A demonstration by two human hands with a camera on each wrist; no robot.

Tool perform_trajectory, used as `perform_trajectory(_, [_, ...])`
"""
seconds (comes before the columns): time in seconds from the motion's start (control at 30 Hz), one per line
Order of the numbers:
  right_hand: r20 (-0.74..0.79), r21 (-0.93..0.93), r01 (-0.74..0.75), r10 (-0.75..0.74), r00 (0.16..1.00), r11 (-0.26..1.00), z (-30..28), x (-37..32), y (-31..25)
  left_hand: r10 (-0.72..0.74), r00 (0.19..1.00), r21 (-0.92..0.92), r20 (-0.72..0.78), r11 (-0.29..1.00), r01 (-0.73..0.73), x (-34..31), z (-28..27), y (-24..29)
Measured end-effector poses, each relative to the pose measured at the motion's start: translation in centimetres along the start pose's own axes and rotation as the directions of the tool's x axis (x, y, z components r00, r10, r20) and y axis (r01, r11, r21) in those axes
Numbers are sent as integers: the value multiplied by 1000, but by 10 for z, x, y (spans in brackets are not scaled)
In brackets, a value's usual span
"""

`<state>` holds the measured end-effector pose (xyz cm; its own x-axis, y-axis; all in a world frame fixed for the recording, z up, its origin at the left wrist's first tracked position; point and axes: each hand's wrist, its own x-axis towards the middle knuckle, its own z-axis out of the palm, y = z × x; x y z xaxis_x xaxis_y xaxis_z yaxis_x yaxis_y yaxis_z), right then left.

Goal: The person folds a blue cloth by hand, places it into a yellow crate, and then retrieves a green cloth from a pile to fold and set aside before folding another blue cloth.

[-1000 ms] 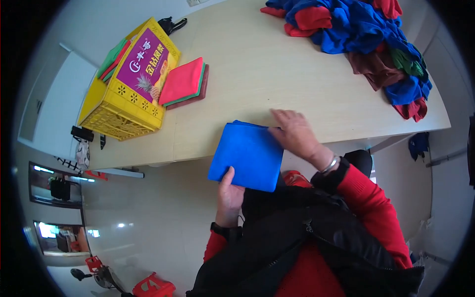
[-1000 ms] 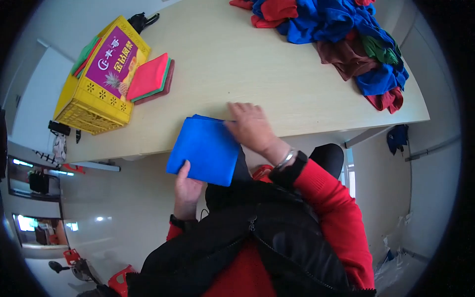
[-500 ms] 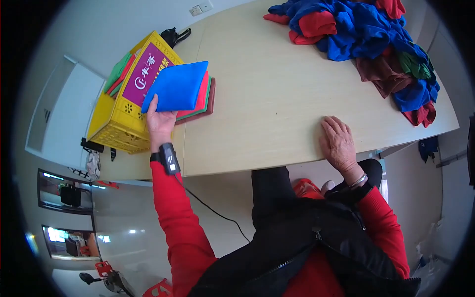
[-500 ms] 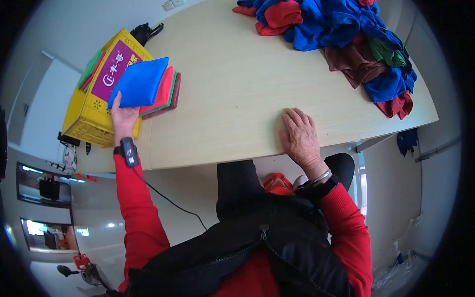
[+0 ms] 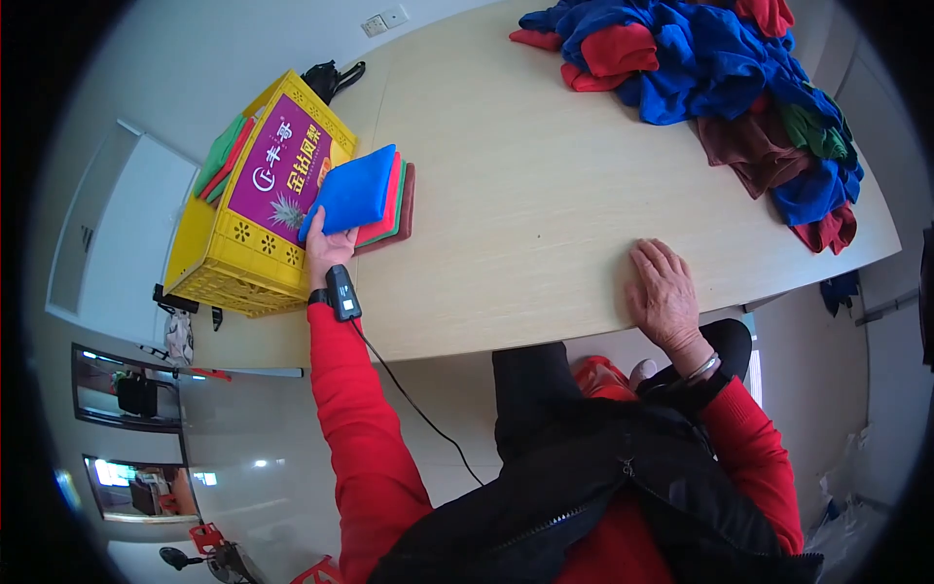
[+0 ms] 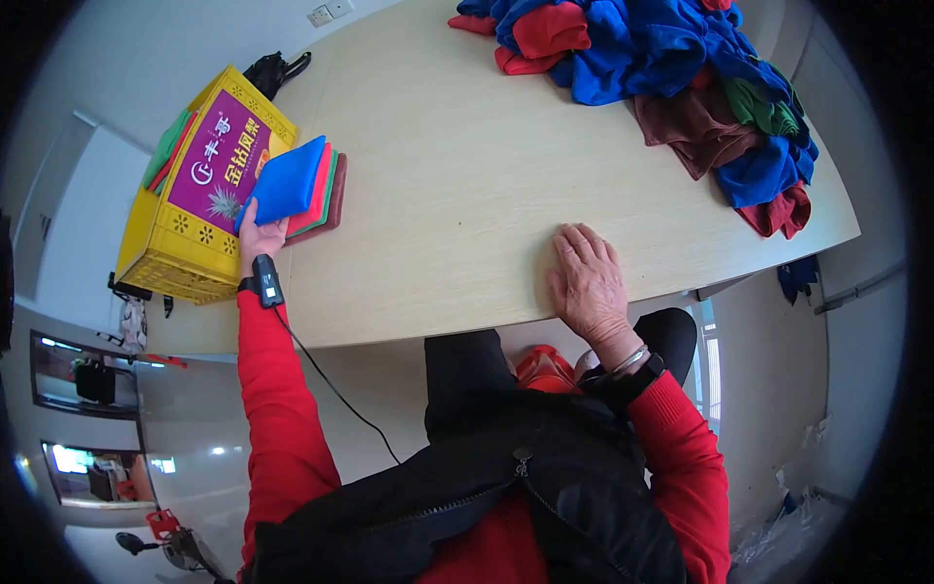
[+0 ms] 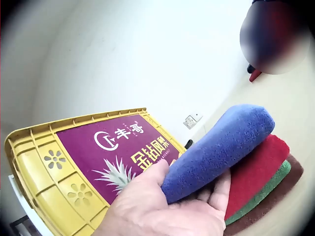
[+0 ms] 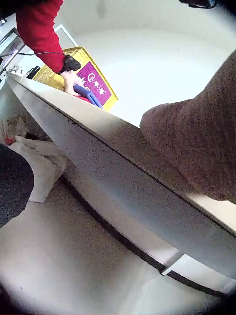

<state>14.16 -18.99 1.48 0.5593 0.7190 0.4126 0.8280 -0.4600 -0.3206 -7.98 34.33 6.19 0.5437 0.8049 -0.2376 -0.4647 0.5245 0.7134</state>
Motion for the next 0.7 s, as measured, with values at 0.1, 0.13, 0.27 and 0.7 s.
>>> perform_trajectory(0.1, [-23,22,8,-8,1000,1000,3,-1,1,-1,999,-7,-36,1000,1,-6,-1,5])
perform_trajectory(0.13, [-43,37,18,-16,999,999,6,-2,2,-6,999,-16,-50,1000,5,-5,-3,3])
perform_trajectory(0.27, [-30,68,-2,4,1000,998,8,-8,13,-163,981,19,109,987,161,10,-44,25])
perform_trajectory(0.7, [-118,282,-176,216,969,943,-44,36,122,144,954,568,261,776,-273,-168,24,-155])
